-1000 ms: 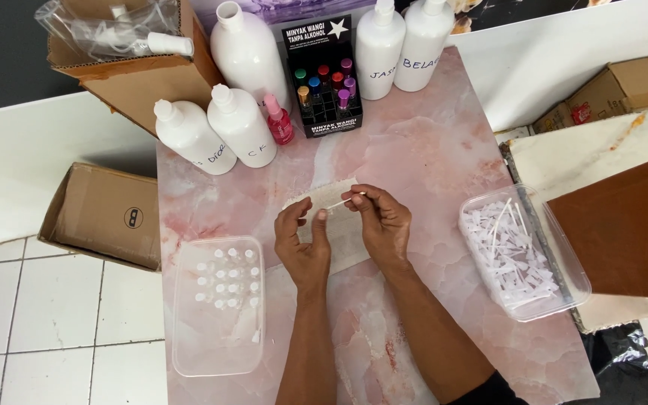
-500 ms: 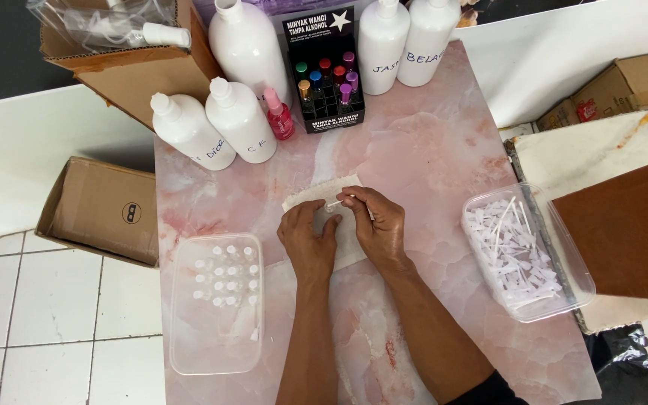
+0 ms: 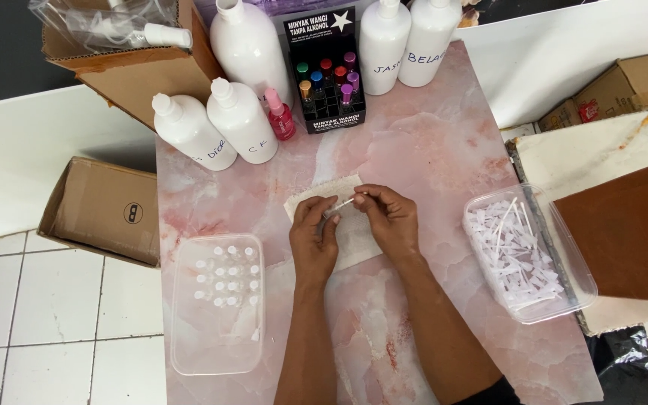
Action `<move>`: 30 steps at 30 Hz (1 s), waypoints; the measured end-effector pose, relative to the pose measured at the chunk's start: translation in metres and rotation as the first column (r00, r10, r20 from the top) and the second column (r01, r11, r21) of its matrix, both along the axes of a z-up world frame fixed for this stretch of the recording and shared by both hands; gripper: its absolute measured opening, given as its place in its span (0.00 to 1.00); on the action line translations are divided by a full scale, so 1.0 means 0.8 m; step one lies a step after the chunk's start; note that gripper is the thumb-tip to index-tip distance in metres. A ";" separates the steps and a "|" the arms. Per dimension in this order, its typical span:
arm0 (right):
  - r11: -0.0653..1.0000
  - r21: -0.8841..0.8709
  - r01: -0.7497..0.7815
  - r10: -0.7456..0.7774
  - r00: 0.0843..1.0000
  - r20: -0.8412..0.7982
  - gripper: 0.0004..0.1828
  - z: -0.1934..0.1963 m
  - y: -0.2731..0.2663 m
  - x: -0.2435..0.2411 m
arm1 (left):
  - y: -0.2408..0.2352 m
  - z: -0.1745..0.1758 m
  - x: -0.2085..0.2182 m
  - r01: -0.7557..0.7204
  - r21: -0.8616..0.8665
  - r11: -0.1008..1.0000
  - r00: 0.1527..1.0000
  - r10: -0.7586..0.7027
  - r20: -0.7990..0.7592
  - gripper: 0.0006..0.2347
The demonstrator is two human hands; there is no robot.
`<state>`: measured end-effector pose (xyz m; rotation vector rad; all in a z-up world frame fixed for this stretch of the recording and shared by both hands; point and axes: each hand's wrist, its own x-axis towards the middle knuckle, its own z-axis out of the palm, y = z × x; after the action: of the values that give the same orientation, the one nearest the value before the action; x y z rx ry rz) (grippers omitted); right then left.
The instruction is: Assembling small perfume tester vials by attaching sprayer caps and wrapping them in protective material.
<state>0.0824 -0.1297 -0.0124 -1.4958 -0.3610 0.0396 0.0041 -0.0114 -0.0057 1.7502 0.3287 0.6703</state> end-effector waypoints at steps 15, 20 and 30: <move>0.979 -0.159 -0.125 0.149 0.978 0.147 0.08 0.016 -0.002 -0.009 | 0.009 -0.018 0.004 -0.011 -0.618 0.786 0.976 0.141 0.163 0.12; 0.978 -0.183 -0.098 0.143 0.957 0.253 0.08 0.026 0.002 -0.011 | 0.002 -0.001 0.007 0.005 -0.692 0.722 0.970 0.166 0.180 0.13; 0.963 -0.268 -0.029 0.139 0.904 0.403 0.09 0.029 -0.003 -0.006 | 0.004 0.004 0.008 0.011 -0.692 0.721 0.968 0.166 0.189 0.27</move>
<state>0.0777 -0.1320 0.0112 -1.7436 -0.7944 -0.1769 0.0109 -0.0080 -0.0026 0.9242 0.4216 0.6945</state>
